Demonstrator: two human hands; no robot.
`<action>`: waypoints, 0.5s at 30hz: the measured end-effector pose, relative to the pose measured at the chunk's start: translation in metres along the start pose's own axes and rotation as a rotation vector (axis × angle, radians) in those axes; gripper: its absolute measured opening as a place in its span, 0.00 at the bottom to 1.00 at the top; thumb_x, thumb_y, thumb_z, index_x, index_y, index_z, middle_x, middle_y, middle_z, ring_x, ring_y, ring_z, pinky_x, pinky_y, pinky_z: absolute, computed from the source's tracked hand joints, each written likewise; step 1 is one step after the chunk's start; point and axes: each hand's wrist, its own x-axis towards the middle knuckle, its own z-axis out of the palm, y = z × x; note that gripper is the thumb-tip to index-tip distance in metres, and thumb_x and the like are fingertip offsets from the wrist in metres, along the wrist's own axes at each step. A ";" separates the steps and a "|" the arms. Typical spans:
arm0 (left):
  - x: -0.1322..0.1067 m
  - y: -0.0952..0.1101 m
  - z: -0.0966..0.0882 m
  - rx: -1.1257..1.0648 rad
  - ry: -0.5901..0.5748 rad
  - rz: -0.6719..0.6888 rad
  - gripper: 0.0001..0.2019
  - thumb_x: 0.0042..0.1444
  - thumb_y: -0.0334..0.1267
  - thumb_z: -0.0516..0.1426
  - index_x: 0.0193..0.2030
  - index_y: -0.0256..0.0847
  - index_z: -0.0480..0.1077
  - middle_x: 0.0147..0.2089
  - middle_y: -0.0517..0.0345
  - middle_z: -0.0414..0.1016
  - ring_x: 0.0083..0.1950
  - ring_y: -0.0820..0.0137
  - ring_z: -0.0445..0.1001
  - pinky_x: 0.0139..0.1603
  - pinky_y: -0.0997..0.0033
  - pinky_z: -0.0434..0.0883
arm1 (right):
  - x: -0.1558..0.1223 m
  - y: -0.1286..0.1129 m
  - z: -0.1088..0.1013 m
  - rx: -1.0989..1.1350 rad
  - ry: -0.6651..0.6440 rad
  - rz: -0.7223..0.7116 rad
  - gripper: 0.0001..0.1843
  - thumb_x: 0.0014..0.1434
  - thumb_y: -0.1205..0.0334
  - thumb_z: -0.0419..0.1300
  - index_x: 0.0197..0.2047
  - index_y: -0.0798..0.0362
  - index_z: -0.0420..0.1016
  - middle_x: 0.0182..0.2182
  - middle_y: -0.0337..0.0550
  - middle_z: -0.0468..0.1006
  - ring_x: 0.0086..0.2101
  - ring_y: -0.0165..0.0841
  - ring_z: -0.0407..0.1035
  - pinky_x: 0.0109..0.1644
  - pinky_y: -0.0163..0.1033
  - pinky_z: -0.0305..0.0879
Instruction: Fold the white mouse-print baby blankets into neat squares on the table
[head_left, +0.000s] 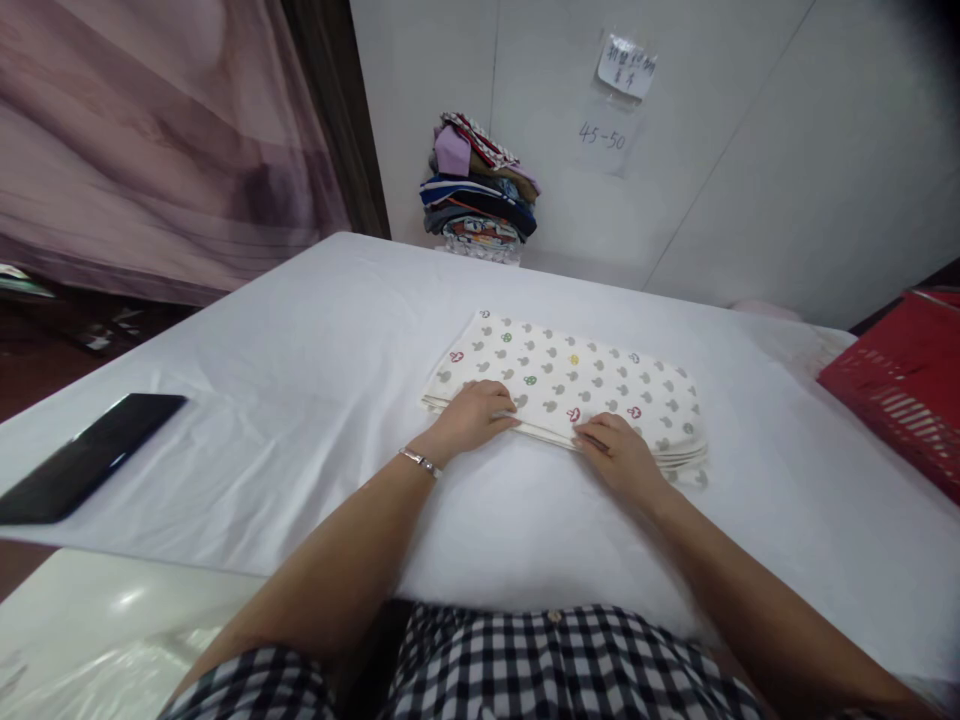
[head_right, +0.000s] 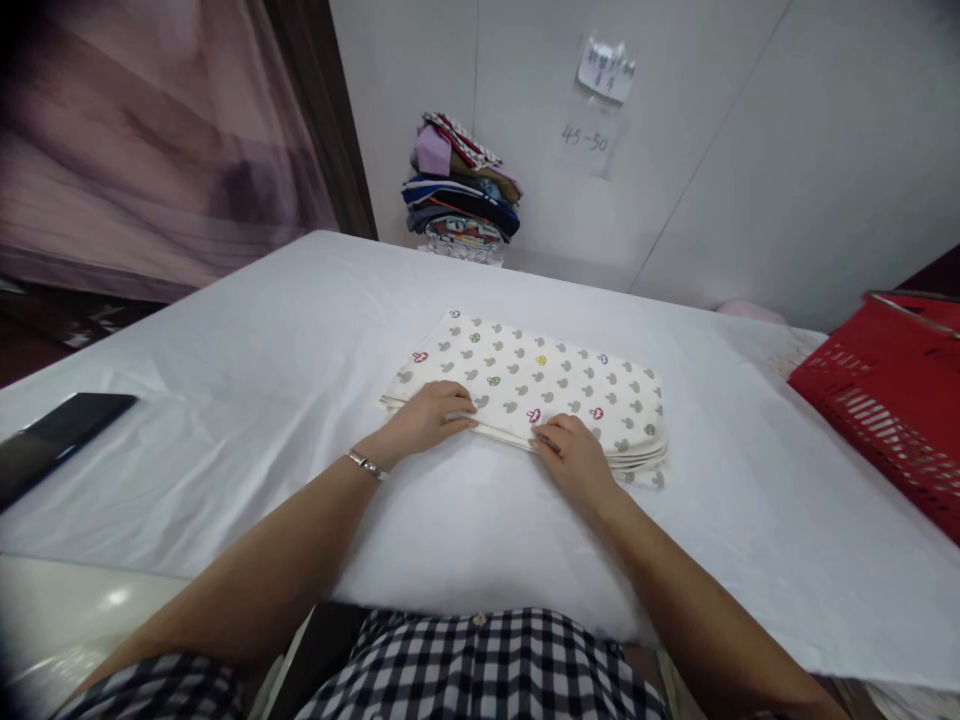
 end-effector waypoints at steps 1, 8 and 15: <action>0.000 0.000 0.001 0.007 0.000 0.002 0.11 0.57 0.44 0.53 0.38 0.42 0.73 0.42 0.55 0.72 0.44 0.68 0.68 0.49 0.63 0.62 | -0.001 0.000 0.001 -0.015 0.005 -0.015 0.13 0.60 0.54 0.52 0.42 0.47 0.75 0.39 0.43 0.73 0.41 0.36 0.67 0.44 0.42 0.65; 0.004 0.002 0.002 0.036 0.023 0.030 0.14 0.61 0.41 0.48 0.35 0.41 0.74 0.39 0.54 0.72 0.42 0.68 0.68 0.44 0.65 0.63 | -0.003 -0.001 0.002 -0.049 0.061 -0.075 0.16 0.64 0.57 0.46 0.39 0.49 0.75 0.37 0.45 0.73 0.38 0.37 0.67 0.41 0.43 0.65; 0.004 0.005 -0.003 0.038 0.021 0.075 0.15 0.62 0.41 0.46 0.35 0.39 0.72 0.37 0.53 0.72 0.41 0.68 0.68 0.44 0.65 0.64 | -0.004 -0.005 -0.002 -0.057 0.037 -0.044 0.14 0.63 0.57 0.47 0.40 0.49 0.73 0.39 0.45 0.73 0.40 0.37 0.67 0.42 0.41 0.65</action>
